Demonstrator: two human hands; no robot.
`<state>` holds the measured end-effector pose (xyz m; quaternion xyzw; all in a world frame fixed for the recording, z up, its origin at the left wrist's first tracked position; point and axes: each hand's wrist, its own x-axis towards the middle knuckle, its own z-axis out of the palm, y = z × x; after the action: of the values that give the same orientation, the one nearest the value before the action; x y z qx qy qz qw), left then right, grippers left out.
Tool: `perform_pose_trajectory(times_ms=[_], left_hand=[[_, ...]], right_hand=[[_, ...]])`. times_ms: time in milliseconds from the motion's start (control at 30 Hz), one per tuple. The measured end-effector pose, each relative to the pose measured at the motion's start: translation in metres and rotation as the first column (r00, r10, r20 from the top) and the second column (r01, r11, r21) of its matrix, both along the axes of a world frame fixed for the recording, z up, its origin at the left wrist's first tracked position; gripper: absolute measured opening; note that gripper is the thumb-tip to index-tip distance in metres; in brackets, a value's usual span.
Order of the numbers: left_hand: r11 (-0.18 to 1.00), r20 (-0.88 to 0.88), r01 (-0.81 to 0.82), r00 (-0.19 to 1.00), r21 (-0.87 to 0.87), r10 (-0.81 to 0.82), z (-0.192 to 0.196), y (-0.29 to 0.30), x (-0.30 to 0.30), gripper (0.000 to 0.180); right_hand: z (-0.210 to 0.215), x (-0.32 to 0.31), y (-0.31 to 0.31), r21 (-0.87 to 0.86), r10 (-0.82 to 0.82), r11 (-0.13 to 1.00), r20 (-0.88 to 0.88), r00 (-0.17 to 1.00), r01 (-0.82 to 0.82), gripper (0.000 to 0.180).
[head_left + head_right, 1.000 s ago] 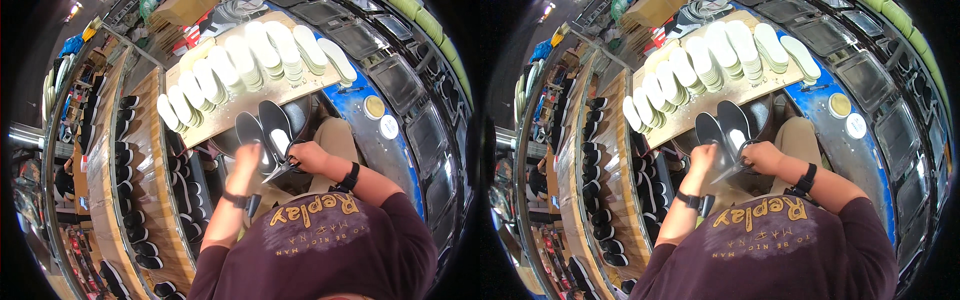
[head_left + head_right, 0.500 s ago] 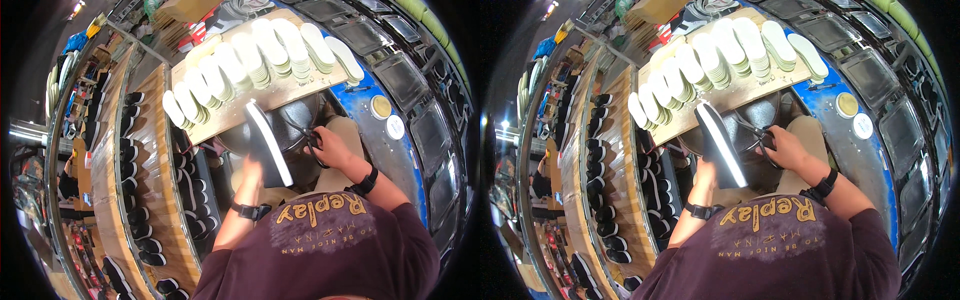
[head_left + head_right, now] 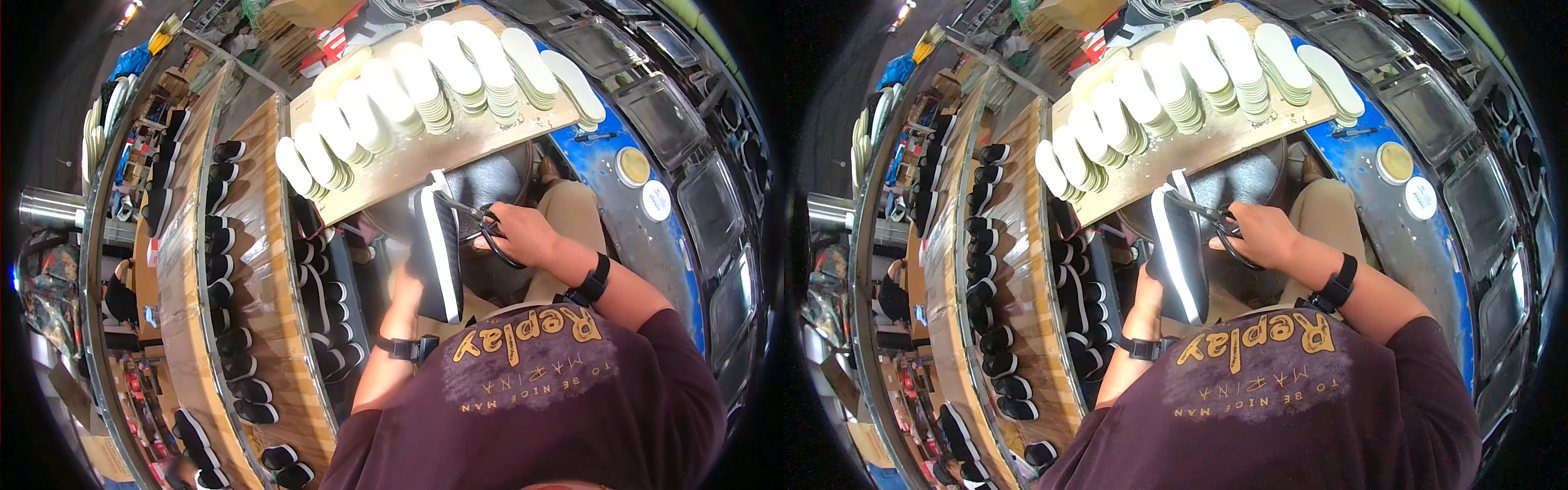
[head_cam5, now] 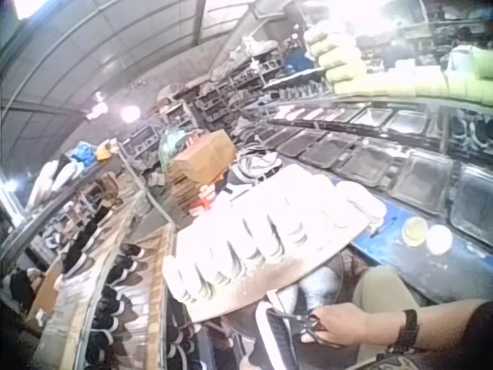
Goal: Inserting insoles into shoes and trimming excess material from the soles.
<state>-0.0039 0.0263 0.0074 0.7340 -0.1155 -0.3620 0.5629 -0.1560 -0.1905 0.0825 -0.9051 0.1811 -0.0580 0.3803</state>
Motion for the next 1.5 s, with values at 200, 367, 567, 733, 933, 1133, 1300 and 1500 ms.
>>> perform_pose_trajectory(times_ms=[200, 367, 567, 733, 933, 1133, 1300, 1500], left_hand=[[0.999, -0.018, -0.003, 1.000, -0.052, 0.002, -0.015, 0.004, 0.002, 0.026], [0.971, -0.435, -0.098, 0.901, -0.217, -0.006, 0.035, -0.012, -0.017, 0.034], [0.902, -0.616, -0.161, 0.776, -0.400, -0.135, 0.031, -0.013, -0.014, 0.033], [0.893, -0.598, -0.247, 0.801, -0.375, -0.030, -0.003, 0.029, 0.005, 0.032], [0.899, -0.577, -0.323, 0.811, -0.296, 0.101, -0.021, 0.068, 0.018, 0.030], [0.894, -0.492, -0.349, 0.852, -0.280, 0.178, -0.047, 0.030, 0.036, 0.029], [0.948, 0.371, 0.096, 0.905, 0.304, -0.210, -0.045, -0.041, 0.051, 0.012], [0.887, 0.785, 0.152, 0.419, 0.436, -0.457, -0.033, -0.077, 0.048, 0.033]], right_hand=[[-0.007, -0.003, -0.009, -0.118, -0.040, 0.993, -0.090, 0.995, 0.029, 0.057], [-0.026, -0.012, -0.022, -0.128, -0.109, 0.987, -0.106, 0.988, 0.096, 0.053], [-0.030, -0.008, -0.022, -0.179, -0.143, 0.977, -0.153, 0.978, 0.115, 0.056], [-0.051, -0.045, -0.048, -0.172, -0.244, 0.962, -0.203, 0.948, 0.210, 0.046], [-0.089, -0.183, -0.082, -0.437, -0.651, 0.744, -0.307, 0.694, 0.505, 0.031], [-0.121, -0.341, -0.075, -0.548, -0.763, 0.640, -0.534, 0.363, 0.539, 0.036], [-0.129, -0.384, -0.082, -0.644, -0.786, 0.611, -0.566, 0.250, 0.461, 0.037], [-0.069, -0.225, -0.116, -0.523, -0.641, 0.750, -0.422, 0.641, 0.406, 0.028]])
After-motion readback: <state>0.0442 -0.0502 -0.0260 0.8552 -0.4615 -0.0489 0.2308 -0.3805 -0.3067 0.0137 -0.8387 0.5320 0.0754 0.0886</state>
